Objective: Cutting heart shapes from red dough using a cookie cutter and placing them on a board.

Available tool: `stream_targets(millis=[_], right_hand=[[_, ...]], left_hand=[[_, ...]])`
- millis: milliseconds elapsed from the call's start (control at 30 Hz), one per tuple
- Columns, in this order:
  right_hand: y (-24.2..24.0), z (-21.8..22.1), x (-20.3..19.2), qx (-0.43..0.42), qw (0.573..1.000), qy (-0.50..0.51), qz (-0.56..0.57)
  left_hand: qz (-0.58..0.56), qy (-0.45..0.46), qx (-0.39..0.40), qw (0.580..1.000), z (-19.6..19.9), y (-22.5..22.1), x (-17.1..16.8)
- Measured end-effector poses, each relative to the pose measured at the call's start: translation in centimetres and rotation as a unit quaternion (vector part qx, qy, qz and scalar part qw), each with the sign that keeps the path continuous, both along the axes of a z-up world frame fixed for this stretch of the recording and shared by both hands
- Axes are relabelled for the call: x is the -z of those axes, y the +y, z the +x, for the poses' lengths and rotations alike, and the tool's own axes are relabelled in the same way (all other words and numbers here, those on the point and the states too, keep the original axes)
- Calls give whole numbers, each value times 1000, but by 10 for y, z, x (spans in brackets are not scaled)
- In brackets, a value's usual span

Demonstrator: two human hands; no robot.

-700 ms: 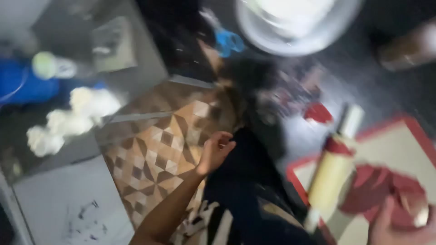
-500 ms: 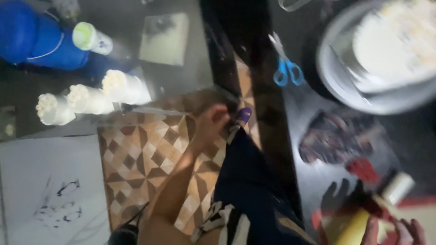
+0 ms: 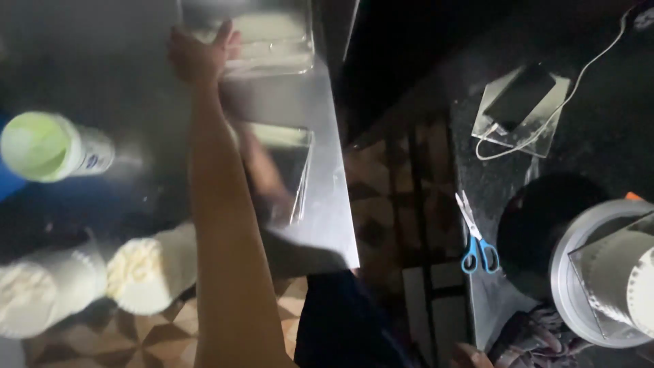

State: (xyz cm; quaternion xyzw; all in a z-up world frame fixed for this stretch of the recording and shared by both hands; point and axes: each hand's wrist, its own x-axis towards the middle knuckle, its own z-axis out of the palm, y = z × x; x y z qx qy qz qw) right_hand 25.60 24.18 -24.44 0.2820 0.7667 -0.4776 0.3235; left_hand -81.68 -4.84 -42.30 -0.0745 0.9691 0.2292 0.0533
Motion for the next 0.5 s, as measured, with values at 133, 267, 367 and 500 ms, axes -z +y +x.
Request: stream_targets(millis=[133,267,367,500], right_hand=[[17,-25,-40,483,821,-138,-271],[22,-63,-39,362,901,-212,-115],[13,-66,-47,461,839,-270,-99],[4,-85,-19,585,742,-316,-87]], left_hand=[[206,31,-62,976,-20,-14,40],[132,-111,-86,981,-51,-39,62],[132,-50,-70,988,-45,-49,45],[160,54,-79,982,-48,-54,28]])
